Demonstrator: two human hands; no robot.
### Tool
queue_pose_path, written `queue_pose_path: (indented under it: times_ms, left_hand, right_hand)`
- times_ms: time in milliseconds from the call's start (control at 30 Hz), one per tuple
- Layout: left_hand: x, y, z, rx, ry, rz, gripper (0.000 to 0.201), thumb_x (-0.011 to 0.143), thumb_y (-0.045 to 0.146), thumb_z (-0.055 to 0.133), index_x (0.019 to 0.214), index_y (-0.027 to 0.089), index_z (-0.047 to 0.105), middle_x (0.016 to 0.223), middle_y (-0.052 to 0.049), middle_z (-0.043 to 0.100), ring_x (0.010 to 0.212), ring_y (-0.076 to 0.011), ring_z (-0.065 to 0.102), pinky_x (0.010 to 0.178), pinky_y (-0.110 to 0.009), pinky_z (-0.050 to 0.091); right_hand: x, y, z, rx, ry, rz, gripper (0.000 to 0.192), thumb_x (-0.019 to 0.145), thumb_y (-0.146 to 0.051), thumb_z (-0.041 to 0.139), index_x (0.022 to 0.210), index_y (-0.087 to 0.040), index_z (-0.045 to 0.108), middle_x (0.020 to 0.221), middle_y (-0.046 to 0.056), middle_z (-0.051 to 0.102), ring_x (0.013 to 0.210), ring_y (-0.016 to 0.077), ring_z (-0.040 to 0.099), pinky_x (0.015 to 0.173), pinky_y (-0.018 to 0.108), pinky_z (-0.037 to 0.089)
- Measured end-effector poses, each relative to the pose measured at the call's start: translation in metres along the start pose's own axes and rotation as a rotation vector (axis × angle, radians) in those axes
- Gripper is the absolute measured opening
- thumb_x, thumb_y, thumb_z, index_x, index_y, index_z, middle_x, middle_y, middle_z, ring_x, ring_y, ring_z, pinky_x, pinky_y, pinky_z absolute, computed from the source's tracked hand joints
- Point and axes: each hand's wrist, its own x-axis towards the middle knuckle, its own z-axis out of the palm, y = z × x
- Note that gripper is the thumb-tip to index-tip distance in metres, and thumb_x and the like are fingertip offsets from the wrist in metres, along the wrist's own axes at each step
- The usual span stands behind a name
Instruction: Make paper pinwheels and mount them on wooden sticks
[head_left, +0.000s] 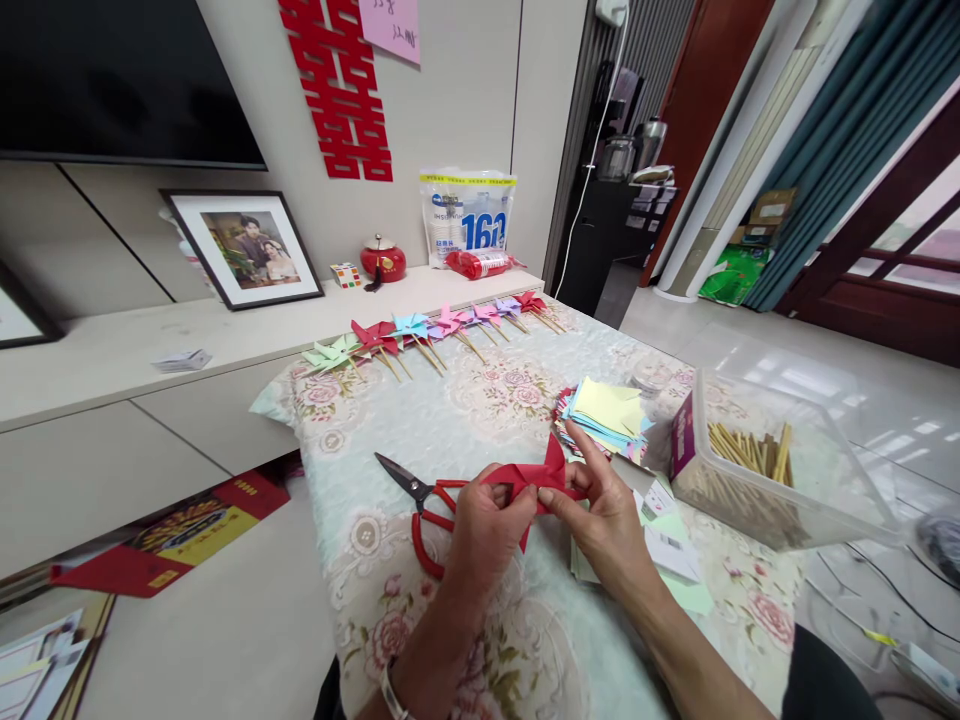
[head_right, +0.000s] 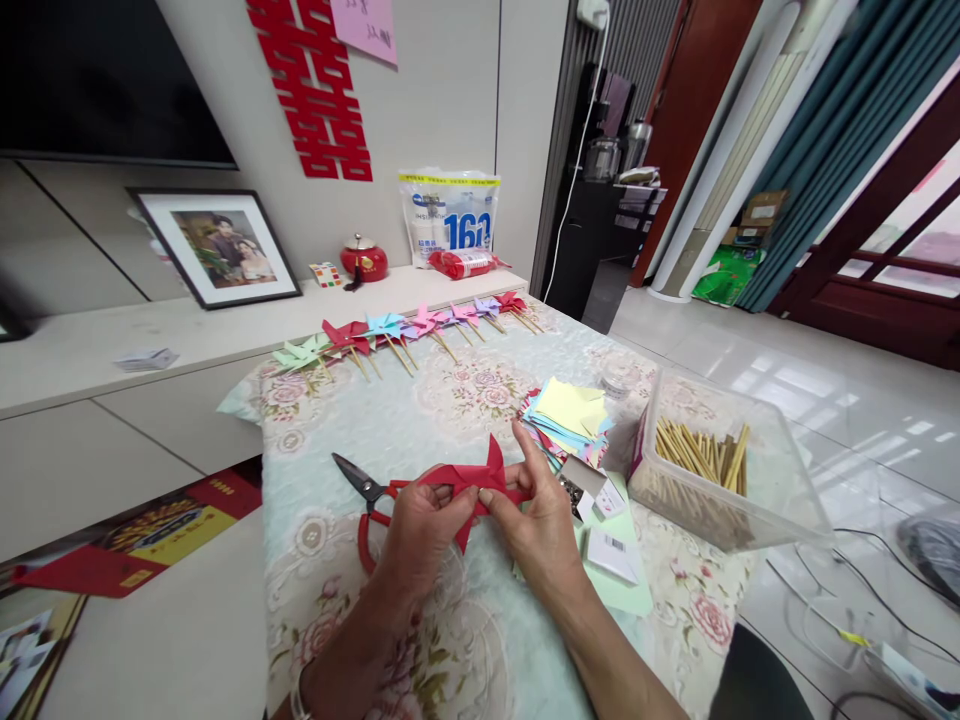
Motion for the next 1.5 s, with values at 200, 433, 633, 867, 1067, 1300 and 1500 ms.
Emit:
queue_pose_path:
  times_ms: [200, 433, 633, 867, 1067, 1300, 1500]
  left_hand:
    - [-0.001, 0.002, 0.002, -0.028, -0.031, -0.011, 0.012, 0.067, 0.025, 0.071, 0.072, 0.015, 0.071, 0.063, -0.002, 0.07, 0.062, -0.0164, 0.063, 0.062, -0.026, 0.049]
    - [-0.003, 0.002, 0.002, -0.091, -0.072, -0.086, 0.019, 0.067, 0.032, 0.075, 0.067, 0.013, 0.072, 0.058, -0.002, 0.067, 0.051, -0.0118, 0.056, 0.052, -0.022, 0.044]
    - [0.0, 0.005, -0.001, -0.124, -0.111, -0.104, 0.029, 0.06, 0.035, 0.085, 0.075, 0.012, 0.077, 0.064, -0.005, 0.072, 0.057, -0.0149, 0.062, 0.056, -0.024, 0.05]
    - [0.0, 0.015, -0.003, -0.344, -0.08, -0.021, 0.024, 0.065, 0.029, 0.081, 0.082, 0.012, 0.077, 0.071, -0.007, 0.076, 0.064, -0.0182, 0.067, 0.067, -0.028, 0.052]
    - [0.002, 0.014, -0.003, -0.385, 0.04, -0.052, 0.03, 0.057, 0.028, 0.087, 0.079, 0.014, 0.073, 0.07, -0.005, 0.076, 0.056, -0.0144, 0.063, 0.057, -0.024, 0.047]
    - [0.001, 0.014, -0.004, -0.355, 0.05, -0.076, 0.026, 0.057, 0.03, 0.087, 0.074, 0.014, 0.074, 0.065, -0.005, 0.074, 0.057, -0.0155, 0.064, 0.06, -0.025, 0.048]
    - [0.0, 0.023, -0.003, -0.358, 0.042, -0.082, 0.025, 0.057, 0.032, 0.086, 0.074, 0.016, 0.077, 0.07, -0.006, 0.076, 0.068, -0.0202, 0.07, 0.068, -0.028, 0.052]
  right_hand:
    - [0.001, 0.006, -0.001, 0.067, -0.011, 0.026, 0.078, 0.082, -0.029, 0.07, 0.152, -0.021, 0.037, 0.073, -0.004, 0.063, 0.066, 0.0181, 0.06, 0.07, 0.034, 0.051]
    - [0.002, 0.005, 0.0, 0.248, -0.046, 0.104, 0.072, 0.077, -0.027, 0.073, 0.142, -0.019, 0.045, 0.086, 0.002, 0.073, 0.075, 0.0196, 0.067, 0.071, 0.033, 0.053]
    - [0.001, 0.005, -0.003, 0.204, -0.044, 0.071, 0.059, 0.079, -0.03, 0.073, 0.134, -0.022, 0.055, 0.091, 0.004, 0.075, 0.079, 0.0206, 0.069, 0.072, 0.033, 0.055]
    - [-0.003, 0.002, -0.005, 0.042, -0.05, -0.078, 0.058, 0.089, -0.034, 0.068, 0.143, -0.025, 0.05, 0.117, 0.009, 0.071, 0.105, 0.0252, 0.067, 0.092, 0.043, 0.054]
    - [-0.001, 0.006, -0.007, -0.04, 0.037, -0.097, 0.048, 0.089, -0.042, 0.067, 0.132, -0.024, 0.06, 0.121, 0.011, 0.07, 0.11, 0.0284, 0.065, 0.095, 0.049, 0.052]
    - [-0.001, 0.003, -0.006, -0.077, 0.035, -0.09, 0.037, 0.089, -0.042, 0.066, 0.12, -0.023, 0.067, 0.113, 0.01, 0.074, 0.103, 0.0277, 0.069, 0.093, 0.047, 0.053]
    - [-0.002, -0.001, -0.006, -0.155, 0.016, -0.179, 0.033, 0.092, -0.038, 0.064, 0.12, -0.021, 0.066, 0.11, 0.009, 0.075, 0.1, 0.0246, 0.07, 0.09, 0.04, 0.054]
